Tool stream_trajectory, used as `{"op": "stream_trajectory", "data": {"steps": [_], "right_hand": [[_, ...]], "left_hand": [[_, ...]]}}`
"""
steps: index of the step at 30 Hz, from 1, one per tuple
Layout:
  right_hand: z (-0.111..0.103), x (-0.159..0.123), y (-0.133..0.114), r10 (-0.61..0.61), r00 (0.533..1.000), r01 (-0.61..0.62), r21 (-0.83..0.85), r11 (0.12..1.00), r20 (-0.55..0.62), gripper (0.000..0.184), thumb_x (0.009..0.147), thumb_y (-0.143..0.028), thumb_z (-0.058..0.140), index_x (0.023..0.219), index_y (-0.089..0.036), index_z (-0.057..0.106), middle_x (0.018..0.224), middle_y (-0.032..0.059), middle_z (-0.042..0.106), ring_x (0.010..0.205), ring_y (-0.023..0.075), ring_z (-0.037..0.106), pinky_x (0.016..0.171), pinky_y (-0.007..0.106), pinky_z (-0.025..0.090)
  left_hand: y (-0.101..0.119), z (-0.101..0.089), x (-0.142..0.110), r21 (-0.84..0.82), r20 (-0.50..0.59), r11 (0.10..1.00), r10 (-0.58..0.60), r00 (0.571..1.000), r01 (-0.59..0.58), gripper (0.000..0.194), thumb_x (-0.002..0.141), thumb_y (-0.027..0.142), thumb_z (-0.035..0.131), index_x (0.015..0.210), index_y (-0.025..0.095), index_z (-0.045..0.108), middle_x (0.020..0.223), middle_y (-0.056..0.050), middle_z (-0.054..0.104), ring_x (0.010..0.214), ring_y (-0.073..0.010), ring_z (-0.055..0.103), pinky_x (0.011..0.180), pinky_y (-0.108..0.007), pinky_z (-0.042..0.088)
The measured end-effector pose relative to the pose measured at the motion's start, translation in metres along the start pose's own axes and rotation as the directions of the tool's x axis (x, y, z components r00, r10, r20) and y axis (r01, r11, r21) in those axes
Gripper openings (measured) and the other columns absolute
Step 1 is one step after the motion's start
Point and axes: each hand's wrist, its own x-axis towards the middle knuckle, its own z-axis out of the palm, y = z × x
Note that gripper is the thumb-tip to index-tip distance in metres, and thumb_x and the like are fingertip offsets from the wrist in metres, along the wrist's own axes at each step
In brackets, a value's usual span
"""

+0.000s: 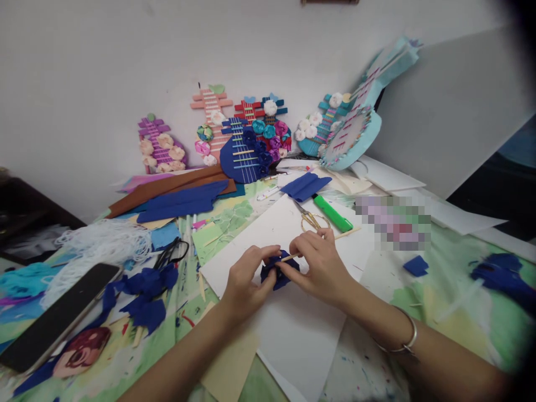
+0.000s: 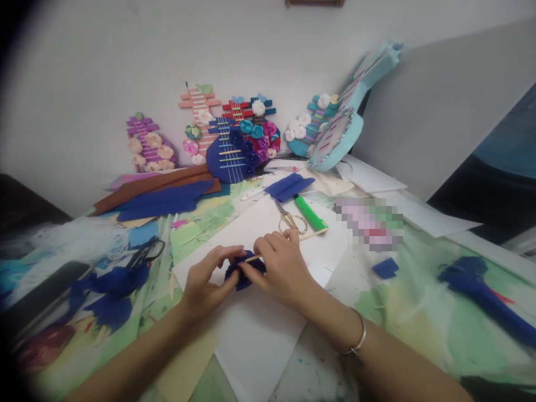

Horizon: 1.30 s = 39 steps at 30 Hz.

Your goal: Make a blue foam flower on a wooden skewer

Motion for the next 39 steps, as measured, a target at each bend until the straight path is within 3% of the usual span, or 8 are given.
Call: {"op": "stream_trajectory", "data": {"steps": [10, 16, 20, 31, 39], "right_hand": [[-0.0037, 0.0002, -0.0023, -0.027, 1.000, 0.027, -0.040, 0.999, -0.002, 0.022, 0.086, -0.034, 0.054, 0.074, -0.017, 0.051, 0.070, 0.0018, 0.058, 0.068, 0.0153, 0.048, 0.076, 0.035, 0.025], [-0.0051, 0.0009, -0.0047, -0.048, 0.999, 0.048, -0.051, 0.998, 0.008, 0.022, 0.085, -0.033, 0.055, 0.071, -0.017, 0.051, 0.068, 0.0017, 0.058, 0.068, 0.0155, 0.048, 0.077, 0.035, 0.025], [-0.0055, 0.0015, -0.0033, -0.046, 0.999, 0.046, -0.041, 0.998, 0.011, 0.021, 0.083, -0.033, 0.057, 0.071, -0.017, 0.051, 0.069, 0.0010, 0.057, 0.069, 0.0154, 0.048, 0.077, 0.035, 0.025], [-0.0049, 0.0007, -0.0022, -0.032, 0.999, 0.032, 0.001, 0.999, -0.040, 0.021, 0.083, -0.032, 0.059, 0.073, -0.018, 0.047, 0.069, -0.0010, 0.057, 0.070, 0.0148, 0.048, 0.078, 0.034, 0.023], [-0.0064, 0.0014, -0.0028, -0.023, 0.998, 0.022, -0.014, 1.000, -0.055, 0.022, 0.084, -0.034, 0.059, 0.073, -0.018, 0.047, 0.069, -0.0016, 0.056, 0.070, 0.0143, 0.048, 0.080, 0.035, 0.024]], "left_hand": [[0.0034, -0.0011, 0.0017, -0.050, 0.018, 0.998, 0.048, 0.999, -0.047, 0.038, 0.079, 0.007, 0.052, 0.114, 0.022, 0.056, 0.095, -0.005, 0.070, 0.081, -0.0156, 0.062, 0.074, -0.029, 0.051], [0.0048, -0.0022, 0.0023, -0.105, 0.148, 0.993, -0.042, 0.988, 0.058, 0.056, 0.077, 0.006, 0.051, 0.129, 0.023, 0.042, 0.104, -0.005, 0.072, 0.096, -0.0183, 0.065, 0.087, -0.033, 0.050], [0.0051, -0.0019, 0.0021, -0.107, 0.166, 0.991, -0.066, 0.984, 0.085, 0.055, 0.076, 0.006, 0.052, 0.128, 0.023, 0.043, 0.106, -0.007, 0.071, 0.097, -0.0195, 0.066, 0.087, -0.034, 0.050], [0.0025, -0.0006, 0.0005, -0.131, 0.095, 0.979, -0.144, 0.985, 0.155, 0.048, 0.076, 0.008, 0.056, 0.121, 0.023, 0.049, 0.100, -0.004, 0.072, 0.092, -0.0182, 0.068, 0.085, -0.032, 0.052], [0.0018, -0.0007, -0.0032, 0.021, -0.064, 1.000, -0.007, 0.998, 0.009, 0.045, 0.077, 0.007, 0.059, 0.119, 0.023, 0.051, 0.097, -0.004, 0.070, 0.090, -0.0171, 0.065, 0.083, -0.032, 0.051]]}}
